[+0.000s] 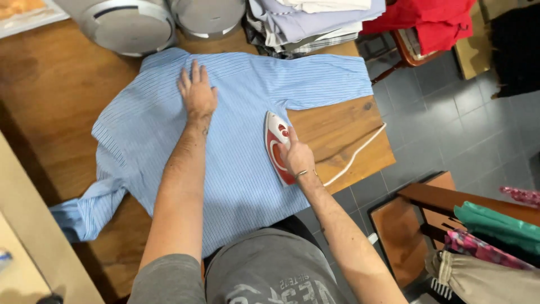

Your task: A person uses an iron to remove wrinkles from a blue striped button-down shirt on a wooden table.

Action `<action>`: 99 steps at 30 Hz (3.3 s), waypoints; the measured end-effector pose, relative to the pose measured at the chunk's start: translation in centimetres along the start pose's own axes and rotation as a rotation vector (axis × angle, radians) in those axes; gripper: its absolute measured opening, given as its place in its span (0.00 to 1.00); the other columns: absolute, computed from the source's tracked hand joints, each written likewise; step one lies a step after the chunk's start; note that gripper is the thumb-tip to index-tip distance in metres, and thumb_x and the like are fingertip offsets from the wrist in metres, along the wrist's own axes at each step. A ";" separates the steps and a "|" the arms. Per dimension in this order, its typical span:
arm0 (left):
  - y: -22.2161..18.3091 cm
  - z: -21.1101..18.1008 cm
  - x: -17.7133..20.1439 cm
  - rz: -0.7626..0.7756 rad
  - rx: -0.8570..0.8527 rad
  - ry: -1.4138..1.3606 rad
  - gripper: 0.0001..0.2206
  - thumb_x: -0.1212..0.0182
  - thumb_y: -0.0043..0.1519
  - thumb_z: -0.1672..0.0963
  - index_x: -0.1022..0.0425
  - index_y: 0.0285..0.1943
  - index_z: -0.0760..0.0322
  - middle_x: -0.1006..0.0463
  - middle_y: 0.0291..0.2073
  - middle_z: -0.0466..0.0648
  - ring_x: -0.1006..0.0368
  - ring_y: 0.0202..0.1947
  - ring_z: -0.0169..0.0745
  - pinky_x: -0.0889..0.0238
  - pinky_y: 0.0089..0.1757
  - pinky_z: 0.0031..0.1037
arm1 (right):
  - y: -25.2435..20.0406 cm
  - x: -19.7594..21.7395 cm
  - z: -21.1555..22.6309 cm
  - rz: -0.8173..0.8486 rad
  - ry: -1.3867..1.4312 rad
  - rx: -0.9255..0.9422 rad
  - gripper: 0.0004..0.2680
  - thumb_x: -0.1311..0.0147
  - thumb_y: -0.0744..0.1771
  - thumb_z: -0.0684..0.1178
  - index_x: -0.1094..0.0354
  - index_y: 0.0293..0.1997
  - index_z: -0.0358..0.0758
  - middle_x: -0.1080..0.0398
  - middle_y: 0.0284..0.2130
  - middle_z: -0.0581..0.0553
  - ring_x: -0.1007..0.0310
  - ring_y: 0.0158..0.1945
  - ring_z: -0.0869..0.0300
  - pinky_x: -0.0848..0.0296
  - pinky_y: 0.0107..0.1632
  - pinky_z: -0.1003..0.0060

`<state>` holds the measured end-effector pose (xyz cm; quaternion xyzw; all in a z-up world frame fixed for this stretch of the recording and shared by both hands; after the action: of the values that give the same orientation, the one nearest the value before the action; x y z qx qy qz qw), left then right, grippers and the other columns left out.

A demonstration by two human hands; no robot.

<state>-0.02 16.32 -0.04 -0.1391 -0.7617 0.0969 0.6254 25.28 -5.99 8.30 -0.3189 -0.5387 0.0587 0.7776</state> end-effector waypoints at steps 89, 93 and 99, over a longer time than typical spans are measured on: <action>-15.4 -2.5 -1.1 -0.709 -0.477 0.152 0.28 0.38 0.67 0.49 0.19 0.75 0.63 0.23 0.73 0.62 0.33 0.73 0.67 0.43 0.65 0.57 | -2.3 -0.9 -1.7 -0.090 0.211 -0.132 0.22 0.57 0.69 0.58 0.51 0.71 0.38 0.24 0.31 0.33 0.24 0.34 0.36 0.26 0.35 0.39; -15.6 -2.2 -0.8 -0.666 -0.480 0.096 0.29 0.40 0.67 0.50 0.22 0.76 0.66 0.26 0.74 0.65 0.35 0.73 0.71 0.46 0.64 0.61 | -5.8 -0.9 -3.0 -0.038 0.255 -0.150 0.23 0.59 0.69 0.55 0.54 0.74 0.39 0.24 0.35 0.31 0.25 0.39 0.35 0.27 0.41 0.38; -15.8 -2.1 -0.7 -0.718 -0.504 0.065 0.26 0.36 0.65 0.52 0.19 0.72 0.67 0.25 0.72 0.65 0.32 0.70 0.73 0.43 0.62 0.62 | -9.1 -3.3 -6.4 0.009 0.271 -0.187 0.27 0.57 0.68 0.59 0.57 0.77 0.45 0.25 0.43 0.27 0.27 0.48 0.31 0.30 0.51 0.41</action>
<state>0.71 1.19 4.81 -0.0168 -0.7415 -0.3198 0.5896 27.18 -17.36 9.35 -0.3971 -0.4306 -0.0319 0.8098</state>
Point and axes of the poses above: each hand's wrist, its own y-axis towards the middle knuckle, its own x-axis out of the back of the hand, z = x × y, the point moved 8 cm from there along y, towards the middle knuckle
